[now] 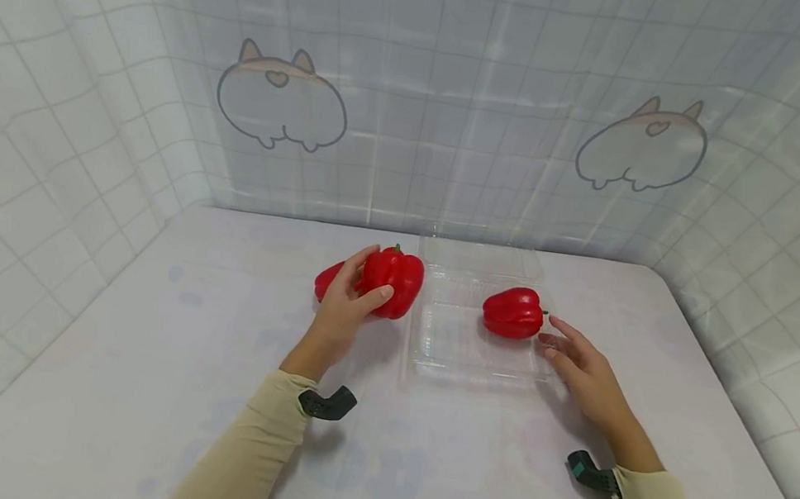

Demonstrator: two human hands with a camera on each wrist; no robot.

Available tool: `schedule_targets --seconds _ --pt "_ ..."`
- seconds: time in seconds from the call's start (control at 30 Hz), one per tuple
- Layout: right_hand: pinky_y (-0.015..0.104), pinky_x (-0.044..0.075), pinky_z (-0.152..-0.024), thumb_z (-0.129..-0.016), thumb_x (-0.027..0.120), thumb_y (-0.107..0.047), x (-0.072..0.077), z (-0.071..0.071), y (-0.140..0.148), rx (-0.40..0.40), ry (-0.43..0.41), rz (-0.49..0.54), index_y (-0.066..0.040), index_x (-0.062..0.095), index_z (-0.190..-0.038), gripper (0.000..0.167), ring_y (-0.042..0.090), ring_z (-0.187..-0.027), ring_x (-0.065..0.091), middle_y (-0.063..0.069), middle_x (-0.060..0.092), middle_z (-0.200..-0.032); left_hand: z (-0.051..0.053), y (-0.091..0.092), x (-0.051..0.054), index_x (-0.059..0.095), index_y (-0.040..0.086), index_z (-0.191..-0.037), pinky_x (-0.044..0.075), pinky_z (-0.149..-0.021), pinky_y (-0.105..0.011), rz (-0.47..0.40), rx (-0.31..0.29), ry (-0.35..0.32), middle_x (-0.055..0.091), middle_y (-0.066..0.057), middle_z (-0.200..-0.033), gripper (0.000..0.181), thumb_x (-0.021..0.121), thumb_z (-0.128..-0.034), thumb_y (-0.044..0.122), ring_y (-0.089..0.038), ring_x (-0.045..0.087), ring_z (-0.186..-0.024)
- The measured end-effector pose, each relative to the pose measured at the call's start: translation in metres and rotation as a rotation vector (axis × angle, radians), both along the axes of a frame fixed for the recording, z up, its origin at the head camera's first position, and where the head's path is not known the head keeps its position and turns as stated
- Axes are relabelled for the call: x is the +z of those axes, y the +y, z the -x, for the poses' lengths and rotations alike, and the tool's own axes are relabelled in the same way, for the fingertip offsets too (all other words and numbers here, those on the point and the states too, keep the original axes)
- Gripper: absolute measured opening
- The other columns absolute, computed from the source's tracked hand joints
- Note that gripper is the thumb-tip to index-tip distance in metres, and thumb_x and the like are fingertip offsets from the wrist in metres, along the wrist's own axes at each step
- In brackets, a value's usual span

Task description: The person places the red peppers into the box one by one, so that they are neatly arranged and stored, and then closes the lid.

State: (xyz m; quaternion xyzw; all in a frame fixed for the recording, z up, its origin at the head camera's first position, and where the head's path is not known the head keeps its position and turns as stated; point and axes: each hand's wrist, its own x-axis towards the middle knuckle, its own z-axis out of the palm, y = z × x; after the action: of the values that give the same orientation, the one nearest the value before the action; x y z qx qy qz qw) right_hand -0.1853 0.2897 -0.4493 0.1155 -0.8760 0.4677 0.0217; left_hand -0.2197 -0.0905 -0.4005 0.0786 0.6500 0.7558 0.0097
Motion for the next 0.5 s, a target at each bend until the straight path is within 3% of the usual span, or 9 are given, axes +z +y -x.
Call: schedule_targets --seconds 0.27,0.5 --pt "0.058 0.043 -0.102 -0.105 0.053 -0.029 -0.0055 0.0018 0.0024 -0.003 -0.004 -0.005 -0.018 0.032 -0.158 0.059 0.036 -0.128 0.055 0.018 0.057 -0.141 -0.0027 0.0021 0.0017 0.033 0.026 -0.153 0.053 -0.096 -0.041 -0.091 -0.046 0.009 0.039 -0.002 -0.149 0.079 0.074 -0.0865 0.011 -0.026 0.037 -0.136" --pt "0.06 0.044 -0.101 -0.105 0.053 -0.028 -0.0042 0.0009 0.0017 -0.007 -0.004 -0.008 -0.016 0.032 -0.157 0.058 0.038 -0.128 0.055 0.02 0.057 -0.14 -0.0022 0.0036 0.0025 0.033 0.027 -0.152 0.054 -0.094 -0.042 -0.146 -0.086 -0.035 0.038 -0.004 -0.149 0.077 0.071 -0.0875 0.009 -0.028 0.037 -0.136"
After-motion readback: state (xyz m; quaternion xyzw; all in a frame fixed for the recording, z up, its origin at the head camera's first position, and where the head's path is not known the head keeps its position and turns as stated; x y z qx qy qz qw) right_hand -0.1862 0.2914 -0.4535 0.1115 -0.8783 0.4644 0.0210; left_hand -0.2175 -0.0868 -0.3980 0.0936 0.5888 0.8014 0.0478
